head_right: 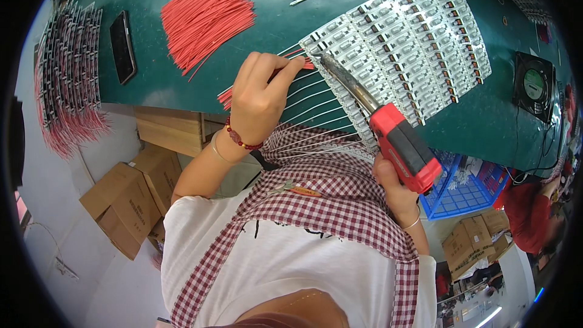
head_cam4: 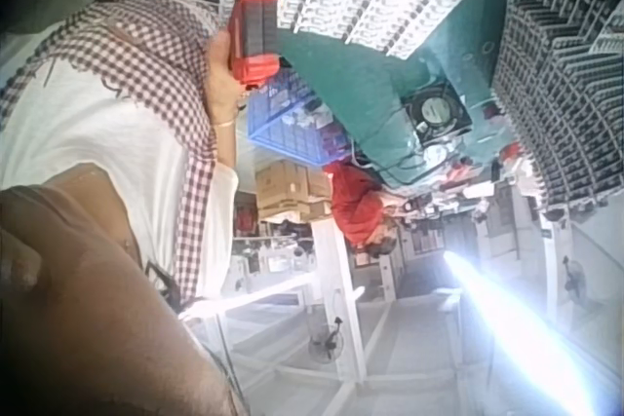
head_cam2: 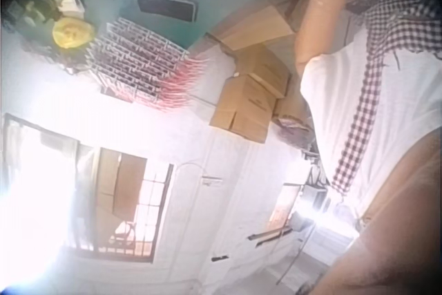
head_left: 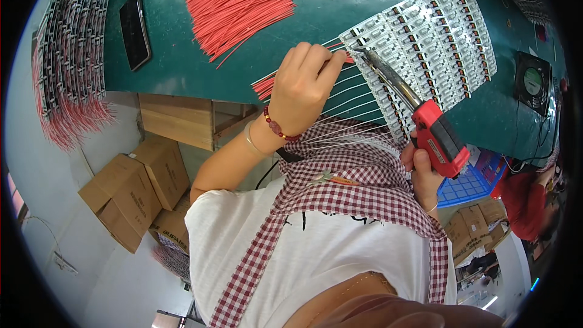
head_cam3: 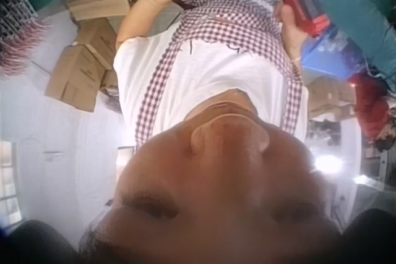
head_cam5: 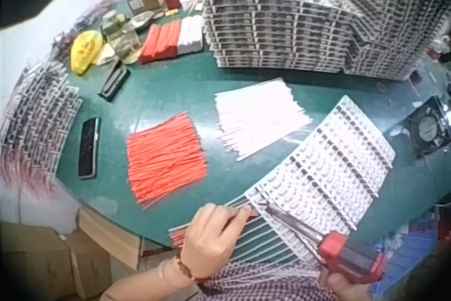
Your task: The person uses a soldering iron to attach red and white wires to a grid of LED modules on a green workbench. They repeatedly pick up individual wires, position them on the module contacts, and apply the soldering iron to secure the connections.
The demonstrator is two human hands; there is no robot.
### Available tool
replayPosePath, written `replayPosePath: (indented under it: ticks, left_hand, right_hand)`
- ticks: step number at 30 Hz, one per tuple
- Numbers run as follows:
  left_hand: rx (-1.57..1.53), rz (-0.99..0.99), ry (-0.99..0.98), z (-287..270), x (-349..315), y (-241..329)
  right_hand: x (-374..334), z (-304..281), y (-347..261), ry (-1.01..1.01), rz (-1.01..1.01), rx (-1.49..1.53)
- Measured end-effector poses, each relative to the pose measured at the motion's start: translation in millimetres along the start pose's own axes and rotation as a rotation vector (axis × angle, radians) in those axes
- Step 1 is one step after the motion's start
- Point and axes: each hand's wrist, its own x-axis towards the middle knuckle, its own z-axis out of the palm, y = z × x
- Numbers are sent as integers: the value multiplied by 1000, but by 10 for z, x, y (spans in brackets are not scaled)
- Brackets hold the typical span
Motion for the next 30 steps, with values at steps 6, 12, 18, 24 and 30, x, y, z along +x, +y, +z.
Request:
replayPosePath:
  ticks: [6,12,18,24,30]
  left_hand:
    - [-5,7,4,11,-13,-3]
    - [-10,6,-4,15,-9,-3]
    - [-4,-10,-7,27,3,2]
    - [8,-2,-6,32,15,-6]
    - [-1,-6,0,36,6,-2]
  right_hand:
    - [-28,-23,95,2,-48,-115]
    - [-71,-124,233,-4,-75,-287]
    - [-109,-132,179,13,-86,-156]
    - [-81,-43,97,43,-44,-168]
    - [-56,-149,278,-42,-105,-304]
